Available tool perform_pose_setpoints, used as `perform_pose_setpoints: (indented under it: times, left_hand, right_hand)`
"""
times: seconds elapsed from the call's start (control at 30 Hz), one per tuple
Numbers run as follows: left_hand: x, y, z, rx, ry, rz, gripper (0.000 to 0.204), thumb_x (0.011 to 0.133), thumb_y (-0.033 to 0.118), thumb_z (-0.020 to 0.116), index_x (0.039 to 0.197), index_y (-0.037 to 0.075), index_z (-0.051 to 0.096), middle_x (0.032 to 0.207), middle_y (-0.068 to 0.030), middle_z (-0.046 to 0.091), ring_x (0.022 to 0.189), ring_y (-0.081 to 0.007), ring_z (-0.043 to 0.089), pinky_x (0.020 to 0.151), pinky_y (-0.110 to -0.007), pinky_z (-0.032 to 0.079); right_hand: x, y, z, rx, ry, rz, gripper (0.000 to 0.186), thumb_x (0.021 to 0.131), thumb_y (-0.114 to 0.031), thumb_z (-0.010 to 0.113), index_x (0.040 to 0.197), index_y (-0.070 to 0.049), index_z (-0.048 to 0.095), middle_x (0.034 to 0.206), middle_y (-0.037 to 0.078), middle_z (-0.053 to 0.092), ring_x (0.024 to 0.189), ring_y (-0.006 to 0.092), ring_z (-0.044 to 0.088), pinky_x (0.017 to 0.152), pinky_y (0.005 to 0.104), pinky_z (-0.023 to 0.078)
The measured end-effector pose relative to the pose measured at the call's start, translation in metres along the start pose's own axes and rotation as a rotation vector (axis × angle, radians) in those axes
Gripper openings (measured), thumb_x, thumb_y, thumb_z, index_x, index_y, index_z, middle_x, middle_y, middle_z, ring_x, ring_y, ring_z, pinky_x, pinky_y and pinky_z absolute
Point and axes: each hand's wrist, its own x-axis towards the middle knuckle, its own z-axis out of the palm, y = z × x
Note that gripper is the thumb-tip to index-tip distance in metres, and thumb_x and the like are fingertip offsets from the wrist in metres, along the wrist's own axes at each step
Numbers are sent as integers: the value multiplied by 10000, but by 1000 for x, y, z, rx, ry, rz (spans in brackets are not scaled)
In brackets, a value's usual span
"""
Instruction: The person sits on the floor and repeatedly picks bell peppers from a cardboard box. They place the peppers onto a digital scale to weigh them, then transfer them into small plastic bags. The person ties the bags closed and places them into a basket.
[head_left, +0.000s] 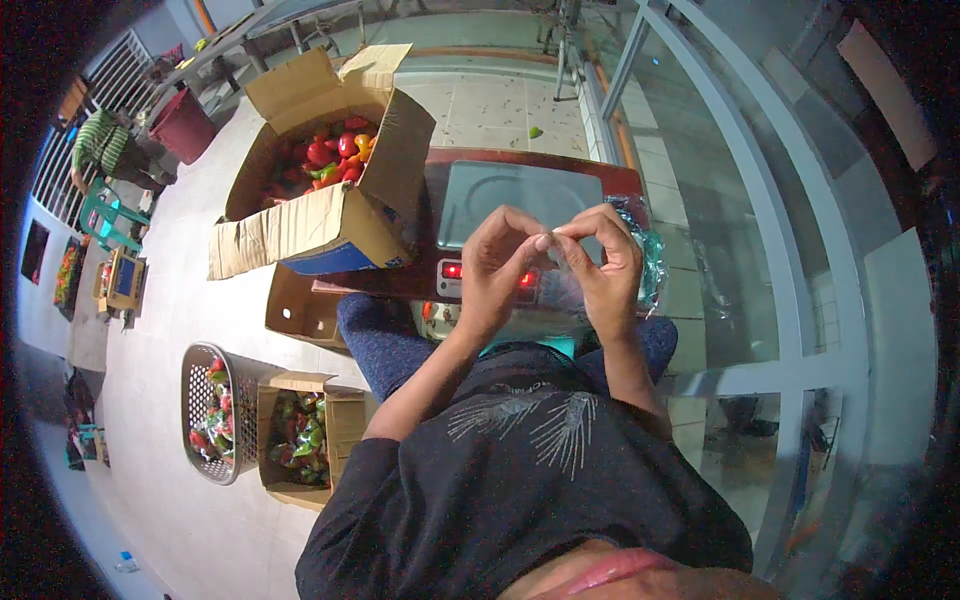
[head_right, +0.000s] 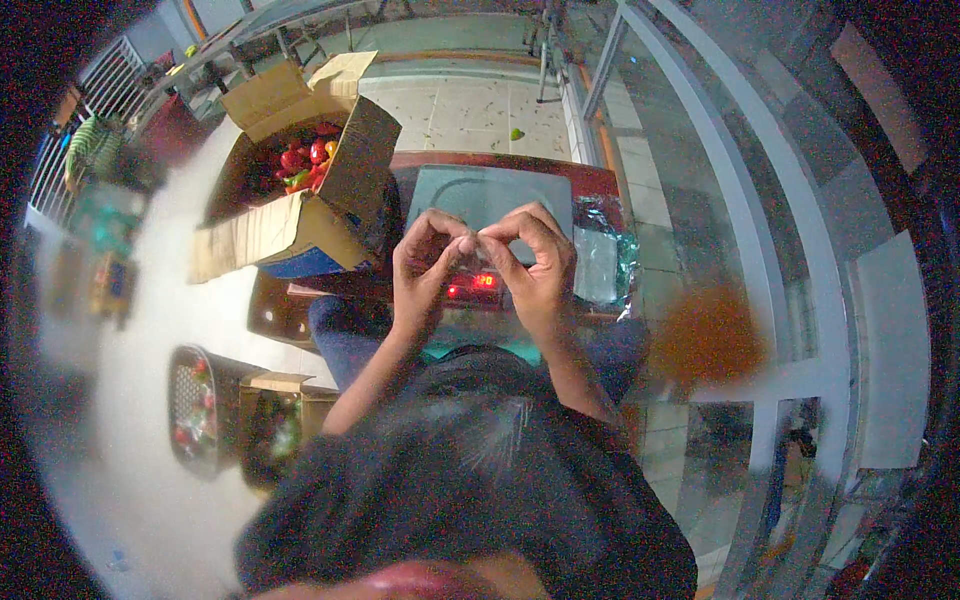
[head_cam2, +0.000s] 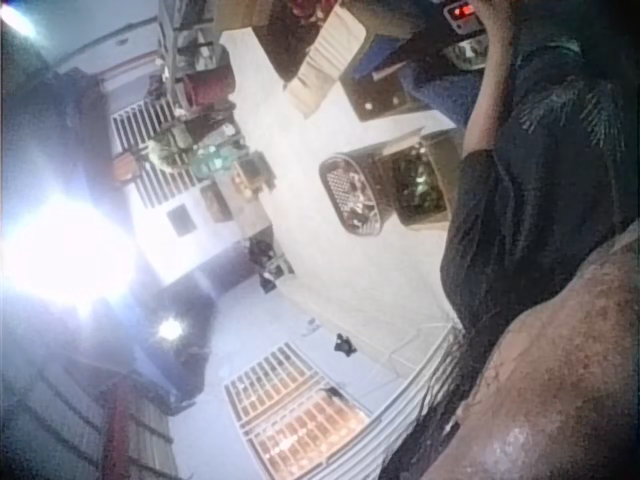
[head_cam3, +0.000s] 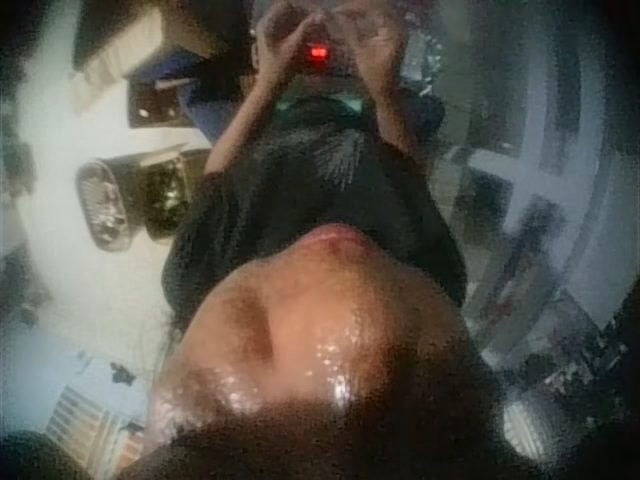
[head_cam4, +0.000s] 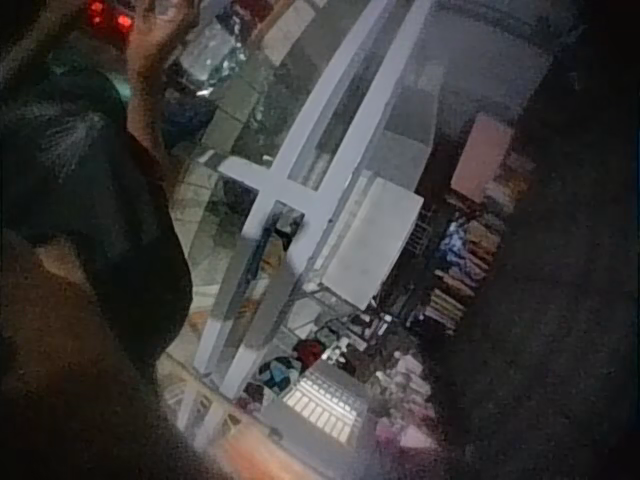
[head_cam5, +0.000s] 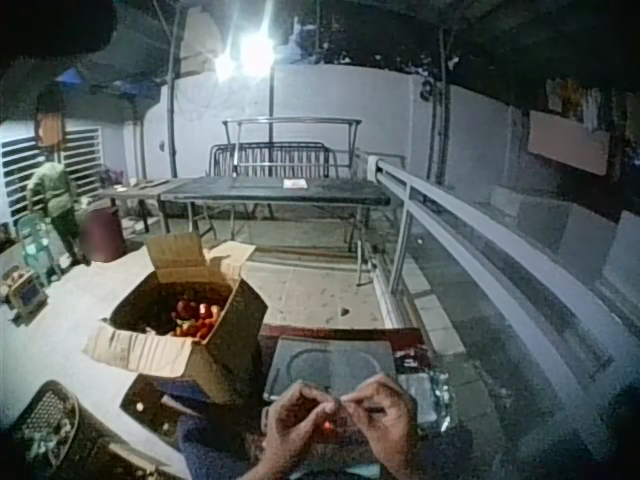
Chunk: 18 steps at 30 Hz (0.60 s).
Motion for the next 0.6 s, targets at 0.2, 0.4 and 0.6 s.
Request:
perform_pose_setpoints:
  times: [0.2, 0.4, 0.6]
  left_hand:
    - [-3, -6, 0, -61, 23, -90, 90, 885, 71, 606, 880, 26, 528, 804, -15, 559, 731, -76, 556, 627, -208, 465]
    - [-2, -2, 6, -73, 34, 7, 81, 886, 53, 598, 907, 5, 536, 844, -37, 563, 737, -98, 570, 612, -237, 497]
    - [-3, 5, 5, 106, 19, 80, 59, 890, 23, 575, 908, -22, 542, 870, -47, 554, 770, -97, 560, 666, -246, 495]
  right_hand:
    - [-2, 4, 2, 34, 64, -9, 50, 800, -42, 651, 820, -11, 619, 781, 67, 564, 738, 167, 566, 696, 281, 443]
    - [-1, 0, 0, -5, -3, 3, 48, 805, -33, 641, 843, -11, 621, 784, 72, 579, 739, 169, 584, 678, 279, 453]
    - [-2, -11, -1, -142, -7, -17, 53, 797, -14, 633, 848, -10, 619, 798, 93, 588, 736, 213, 605, 664, 306, 477]
